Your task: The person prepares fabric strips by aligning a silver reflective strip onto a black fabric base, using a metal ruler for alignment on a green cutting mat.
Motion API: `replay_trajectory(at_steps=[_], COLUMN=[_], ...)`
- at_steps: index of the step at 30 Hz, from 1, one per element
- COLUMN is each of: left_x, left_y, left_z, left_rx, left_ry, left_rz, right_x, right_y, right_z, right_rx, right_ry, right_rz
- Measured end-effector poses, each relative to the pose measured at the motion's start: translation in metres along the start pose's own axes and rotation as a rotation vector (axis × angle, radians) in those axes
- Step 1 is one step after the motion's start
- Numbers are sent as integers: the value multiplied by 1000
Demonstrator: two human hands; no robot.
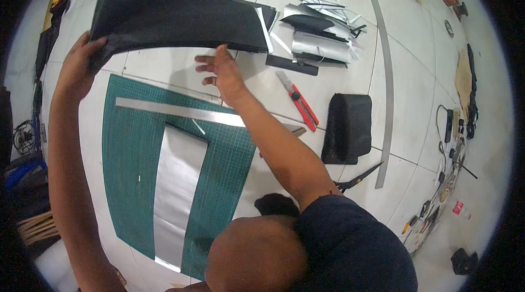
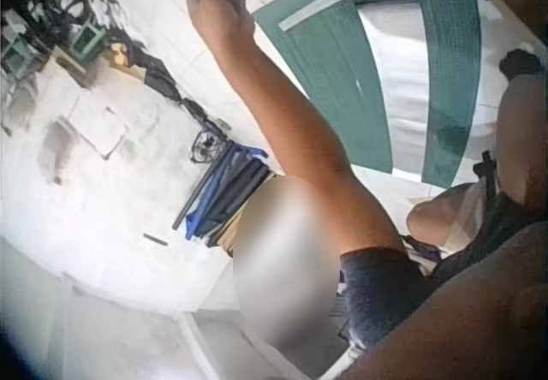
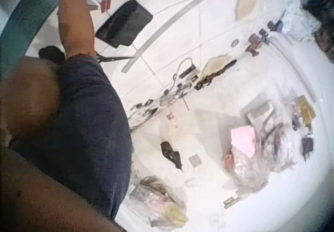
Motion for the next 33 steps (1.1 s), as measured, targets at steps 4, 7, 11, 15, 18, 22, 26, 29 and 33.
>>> replay_trajectory(at_steps=[4,7,11,15,18,22,26,29,33], left_x=[-50,-81,-94,-68,-42,-2,15,19,22], left_y=[-21,-47,-94,-136,-181,-223,-234,-231,-220], left_z=[100,199,341,451,520,562,570,559,566], left_rx=[-66,-139,-222,-209,-241,-236,-296,-276,-301], left_ry=[130,297,557,762,884,927,968,946,912], left_rz=[88,112,248,465,578,650,692,708,739], right_x=[0,11,50,80,70,68,68,52,50], right_y=[-2,4,42,95,136,160,153,157,144], right_z=[28,49,76,107,118,128,135,130,139], right_rx=[110,162,193,212,167,286,249,258,279], right_ry=[95,126,80,-54,-61,-82,-67,-85,-109], right_rz=[-550,-159,239,470,750,812,889,708,642])
Point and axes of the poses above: each hand's wrist, its own z-axis away from the middle knuckle, its own x-axis out of the palm, y = z × x, the point moved 4 cm from there along -z, towards the middle knuckle, and after that the axes turned 14 degrees about x, right-handed, at the moved point
